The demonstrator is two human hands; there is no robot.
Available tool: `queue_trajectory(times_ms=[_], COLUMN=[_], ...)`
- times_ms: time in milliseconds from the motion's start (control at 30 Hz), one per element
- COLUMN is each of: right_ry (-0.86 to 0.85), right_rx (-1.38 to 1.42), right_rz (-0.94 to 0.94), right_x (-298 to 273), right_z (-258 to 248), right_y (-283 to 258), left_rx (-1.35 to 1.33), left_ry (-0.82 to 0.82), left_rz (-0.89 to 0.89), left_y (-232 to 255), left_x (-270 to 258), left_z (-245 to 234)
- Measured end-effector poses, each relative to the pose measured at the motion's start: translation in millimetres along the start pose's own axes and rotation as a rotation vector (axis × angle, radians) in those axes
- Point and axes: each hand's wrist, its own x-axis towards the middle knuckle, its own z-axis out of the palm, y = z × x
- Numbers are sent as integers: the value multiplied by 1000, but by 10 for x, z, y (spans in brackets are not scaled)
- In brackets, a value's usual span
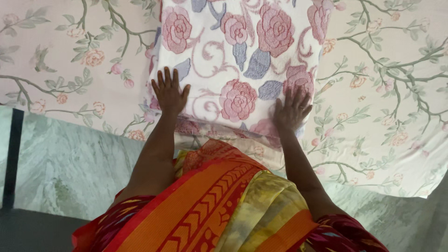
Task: The person folds a floral-patterned blanket on a bed, smoothing it repeatedly. Then the person places a matching pillow on the bed and smooths the pillowcase, adjusting it into position.
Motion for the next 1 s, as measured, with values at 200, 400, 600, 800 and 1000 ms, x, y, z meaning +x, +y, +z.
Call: queue_trajectory(times_ms=[200, 400, 600, 800, 1000], right_ry=[17, -12, 1, 30, 43], right_rx=[33, 10, 39, 23, 20], right_rz=[-30, -16, -34, -41, -50], right_x=[33, 121, 84, 138, 137], right_z=[74, 239, 205, 366, 371], right_y=[209, 205, 228, 261, 253], left_rx=[24, -6, -47, 122, -126], left_ry=[69, -230, -199, -181, 71], left_rz=[0, 646, 522, -83, -239], left_y=[577, 1908, 1122, -393, -1123], left_x=[182, 94, 314, -10, -277], left_z=[-91, 105, 77, 2, 393])
